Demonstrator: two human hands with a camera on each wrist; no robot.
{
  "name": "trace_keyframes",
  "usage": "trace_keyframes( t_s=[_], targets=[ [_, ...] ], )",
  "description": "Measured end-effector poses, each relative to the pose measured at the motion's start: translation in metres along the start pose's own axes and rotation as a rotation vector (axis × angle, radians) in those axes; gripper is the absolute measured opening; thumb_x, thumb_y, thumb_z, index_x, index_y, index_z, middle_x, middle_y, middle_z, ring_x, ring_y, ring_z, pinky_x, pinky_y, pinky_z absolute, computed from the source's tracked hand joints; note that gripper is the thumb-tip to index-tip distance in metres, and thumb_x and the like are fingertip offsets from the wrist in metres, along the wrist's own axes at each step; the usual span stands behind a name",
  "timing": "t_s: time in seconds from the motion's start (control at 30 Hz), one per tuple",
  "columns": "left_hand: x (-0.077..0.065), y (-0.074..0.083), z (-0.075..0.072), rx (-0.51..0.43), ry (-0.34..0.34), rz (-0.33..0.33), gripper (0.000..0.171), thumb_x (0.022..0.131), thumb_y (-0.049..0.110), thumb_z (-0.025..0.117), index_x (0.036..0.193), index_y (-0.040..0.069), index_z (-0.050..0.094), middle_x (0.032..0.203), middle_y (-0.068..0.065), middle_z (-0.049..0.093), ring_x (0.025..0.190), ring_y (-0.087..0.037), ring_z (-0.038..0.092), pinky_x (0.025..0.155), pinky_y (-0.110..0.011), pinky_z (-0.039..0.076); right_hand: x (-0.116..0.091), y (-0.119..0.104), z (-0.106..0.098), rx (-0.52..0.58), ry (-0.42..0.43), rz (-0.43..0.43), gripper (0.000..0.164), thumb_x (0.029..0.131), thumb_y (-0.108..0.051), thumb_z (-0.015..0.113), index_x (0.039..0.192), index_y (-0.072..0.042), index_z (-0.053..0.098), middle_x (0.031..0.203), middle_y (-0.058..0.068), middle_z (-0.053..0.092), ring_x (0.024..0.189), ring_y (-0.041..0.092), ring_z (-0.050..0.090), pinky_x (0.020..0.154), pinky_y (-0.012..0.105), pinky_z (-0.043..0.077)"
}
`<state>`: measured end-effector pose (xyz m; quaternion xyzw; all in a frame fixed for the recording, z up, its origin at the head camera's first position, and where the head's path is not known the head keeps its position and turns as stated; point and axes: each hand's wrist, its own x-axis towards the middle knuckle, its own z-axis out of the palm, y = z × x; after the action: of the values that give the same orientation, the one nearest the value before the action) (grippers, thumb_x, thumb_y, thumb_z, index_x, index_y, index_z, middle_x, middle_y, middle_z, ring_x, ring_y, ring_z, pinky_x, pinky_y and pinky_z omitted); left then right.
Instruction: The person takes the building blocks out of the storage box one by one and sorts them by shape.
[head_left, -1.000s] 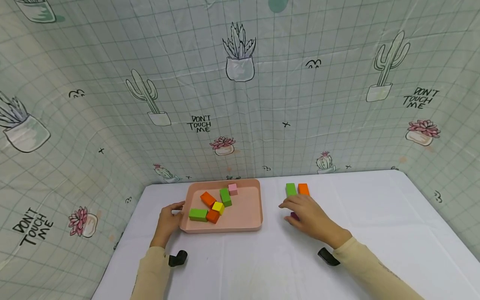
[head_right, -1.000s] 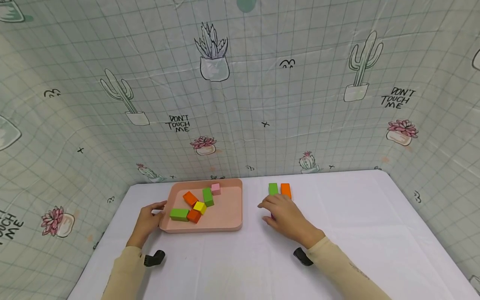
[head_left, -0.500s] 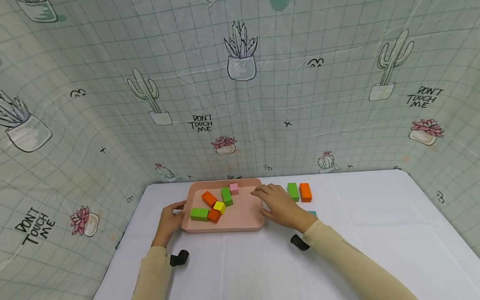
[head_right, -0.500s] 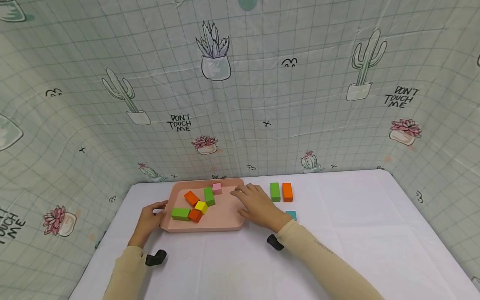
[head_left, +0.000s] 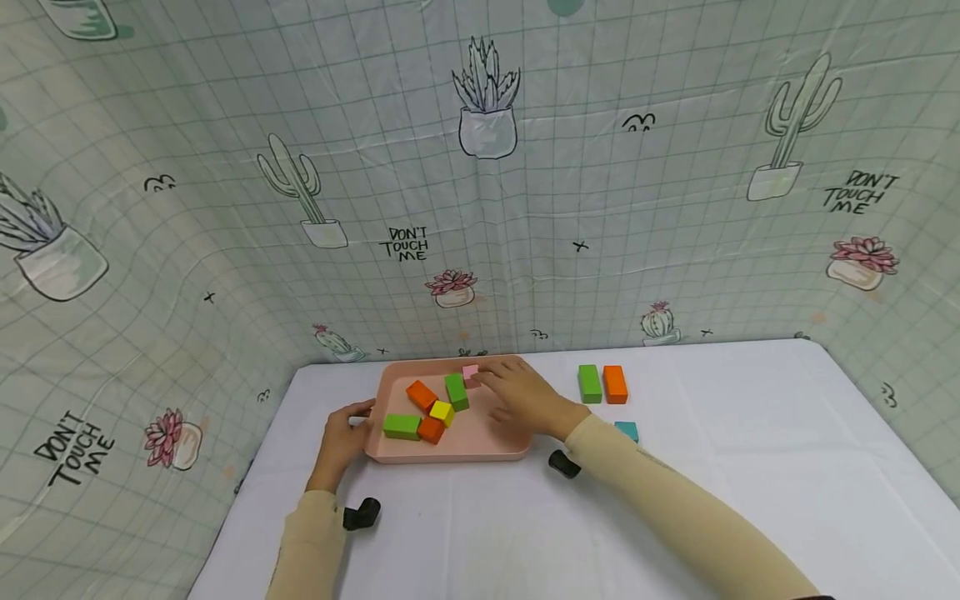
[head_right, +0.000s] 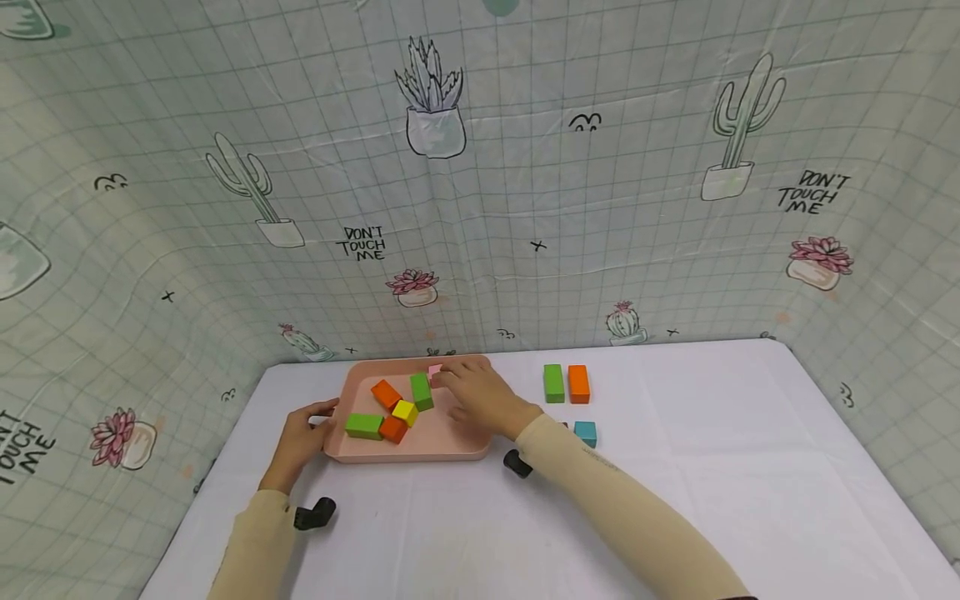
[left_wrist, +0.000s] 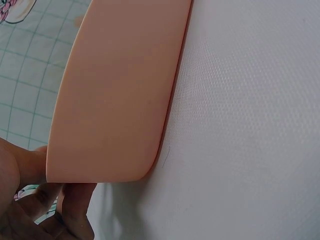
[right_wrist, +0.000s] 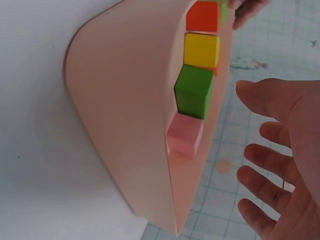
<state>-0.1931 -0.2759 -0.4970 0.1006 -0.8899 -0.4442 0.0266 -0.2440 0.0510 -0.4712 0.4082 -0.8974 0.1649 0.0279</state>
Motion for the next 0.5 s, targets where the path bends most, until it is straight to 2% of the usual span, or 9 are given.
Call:
trace_keyframes(
  t_s=[0.13, 0.23, 0.37, 0.5],
  targets=[
    [0.001, 0.000, 0.000, 0.007, 0.000, 0.000, 0.040, 0.100, -0.002, 0.055, 0.138, -0.009, 0.064, 0.128, -0.031, 0.064, 0.089, -0.025, 0.057, 0.068, -0.024, 0.047, 0.011, -0.001, 0.002, 0.015, -0.010, -0.014, 0.051, 0.094, -0.016, 0.082, 0.141, -0.007, 0.063, 0.153, 0.014, 0.055, 0.145, 0.035, 0.044, 0.122, 0.055, 0.031],
    [0.002, 0.001, 0.000, 0.014, -0.001, -0.008, 0.041, 0.100, -0.001, 0.054, 0.139, -0.009, 0.064, 0.128, -0.031, 0.064, 0.091, -0.026, 0.057, 0.069, -0.025, 0.047, 0.018, -0.003, 0.002, 0.007, -0.023, -0.010, 0.057, 0.095, -0.017, 0.080, 0.147, -0.006, 0.058, 0.153, 0.013, 0.054, 0.143, 0.037, 0.047, 0.120, 0.056, 0.034],
    [0.001, 0.002, -0.001, 0.015, -0.002, -0.009, 0.041, 0.100, -0.002, 0.054, 0.139, -0.009, 0.063, 0.128, -0.031, 0.064, 0.095, -0.029, 0.057, 0.072, -0.027, 0.047, 0.025, -0.003, 0.002, -0.017, -0.076, 0.029, 0.065, 0.097, -0.022, 0.077, 0.155, -0.007, 0.051, 0.156, 0.013, 0.053, 0.141, 0.037, 0.049, 0.119, 0.054, 0.036],
    [-0.001, 0.002, -0.002, 0.019, -0.005, -0.003, 0.040, 0.100, -0.003, 0.054, 0.138, -0.010, 0.063, 0.127, -0.032, 0.064, 0.099, -0.032, 0.058, 0.074, -0.028, 0.047, 0.031, -0.001, 0.003, -0.011, -0.113, 0.052, 0.066, 0.098, -0.023, 0.077, 0.156, -0.008, 0.049, 0.156, 0.014, 0.052, 0.141, 0.038, 0.049, 0.119, 0.055, 0.037]
  ],
)
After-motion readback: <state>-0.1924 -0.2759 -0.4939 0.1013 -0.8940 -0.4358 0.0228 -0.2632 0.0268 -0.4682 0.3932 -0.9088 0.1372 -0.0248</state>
